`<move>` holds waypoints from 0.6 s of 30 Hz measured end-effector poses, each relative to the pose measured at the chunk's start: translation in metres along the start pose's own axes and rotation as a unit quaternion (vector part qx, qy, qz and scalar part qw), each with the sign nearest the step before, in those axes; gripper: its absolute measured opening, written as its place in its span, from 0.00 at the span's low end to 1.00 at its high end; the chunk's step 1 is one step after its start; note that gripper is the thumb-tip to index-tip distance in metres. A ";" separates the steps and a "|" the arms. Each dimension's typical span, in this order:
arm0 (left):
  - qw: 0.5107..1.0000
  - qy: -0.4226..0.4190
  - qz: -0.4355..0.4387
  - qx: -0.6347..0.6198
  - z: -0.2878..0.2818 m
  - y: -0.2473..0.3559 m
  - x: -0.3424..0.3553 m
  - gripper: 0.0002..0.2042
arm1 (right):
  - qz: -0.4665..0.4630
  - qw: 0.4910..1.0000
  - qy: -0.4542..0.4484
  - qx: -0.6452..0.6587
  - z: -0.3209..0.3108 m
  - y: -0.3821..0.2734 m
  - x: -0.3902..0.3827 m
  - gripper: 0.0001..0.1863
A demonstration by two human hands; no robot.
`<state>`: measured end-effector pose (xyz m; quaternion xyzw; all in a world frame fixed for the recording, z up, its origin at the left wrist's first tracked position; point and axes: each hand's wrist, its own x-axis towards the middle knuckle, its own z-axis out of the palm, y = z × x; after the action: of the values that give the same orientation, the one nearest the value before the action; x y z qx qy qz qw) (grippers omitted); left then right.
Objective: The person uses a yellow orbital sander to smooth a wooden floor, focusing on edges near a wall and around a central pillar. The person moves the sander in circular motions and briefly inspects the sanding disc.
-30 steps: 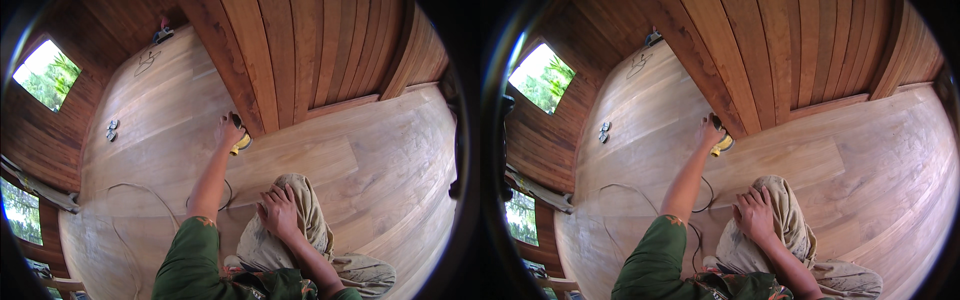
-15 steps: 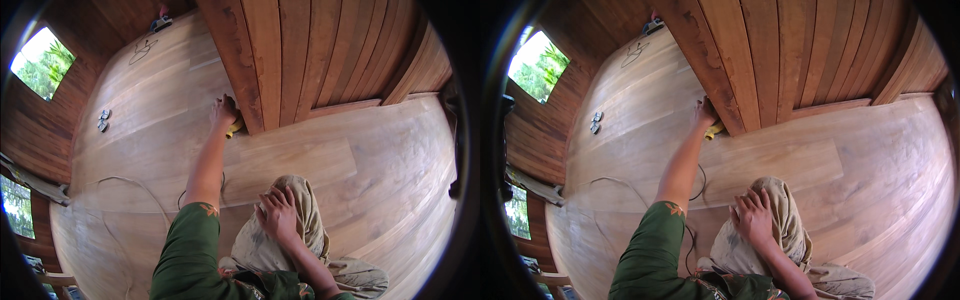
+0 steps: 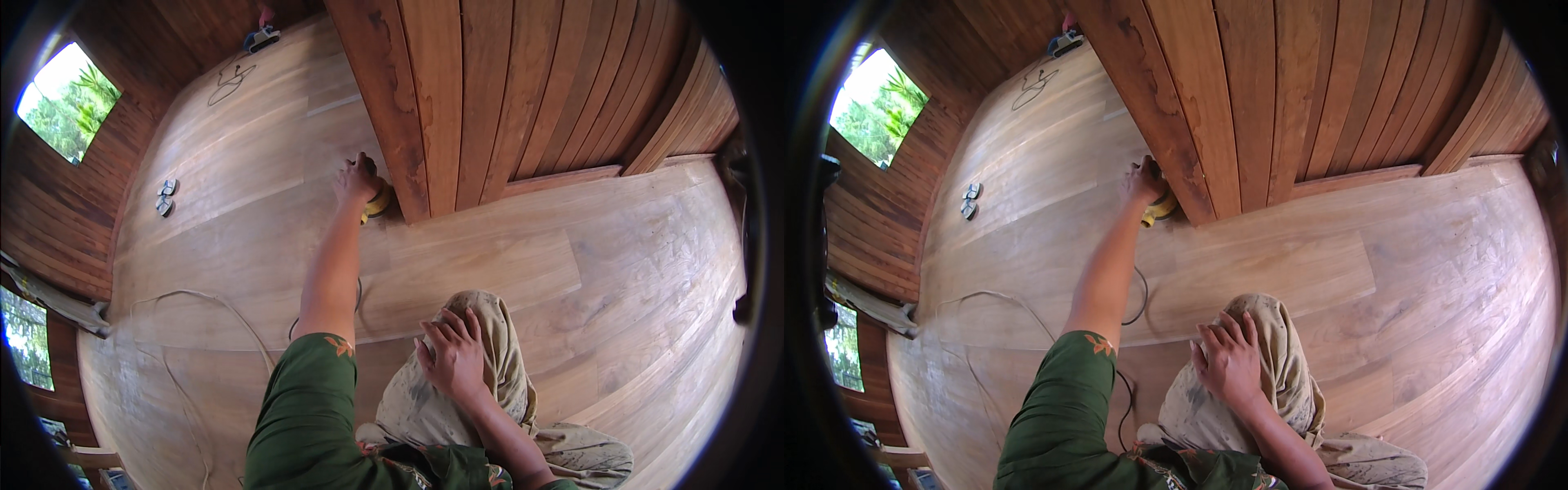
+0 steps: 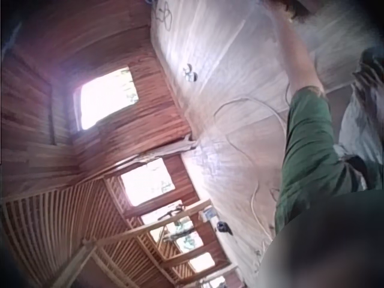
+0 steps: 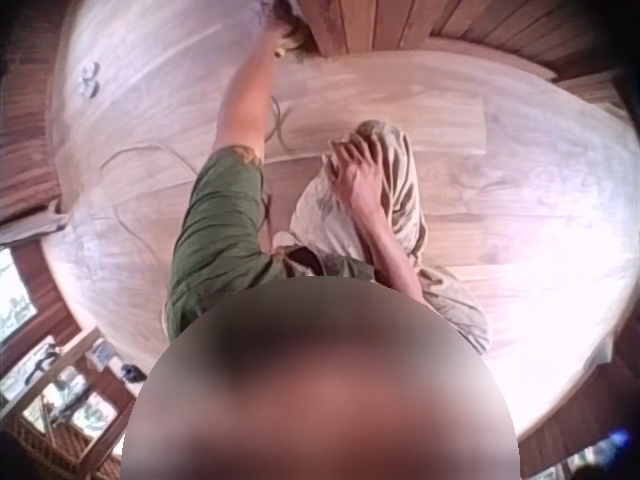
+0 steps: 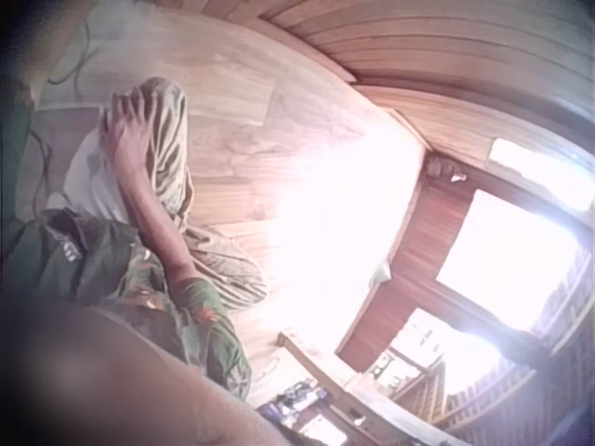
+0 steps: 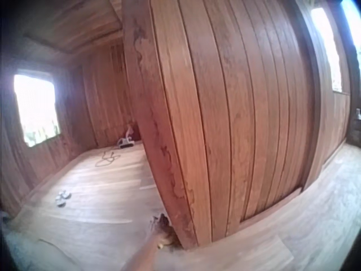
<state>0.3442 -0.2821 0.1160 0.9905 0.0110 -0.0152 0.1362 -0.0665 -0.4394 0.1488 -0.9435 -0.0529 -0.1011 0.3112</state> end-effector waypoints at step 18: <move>0.997 0.028 0.063 -0.025 -0.002 0.014 -0.043 0.34 | -0.011 1.000 0.003 -0.015 -0.005 -0.003 0.001 0.19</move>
<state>0.3016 -0.2960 0.1228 0.9855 -0.0468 0.0219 0.1614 -0.0664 -0.4400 0.1544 -0.9470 -0.0610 -0.1081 0.2963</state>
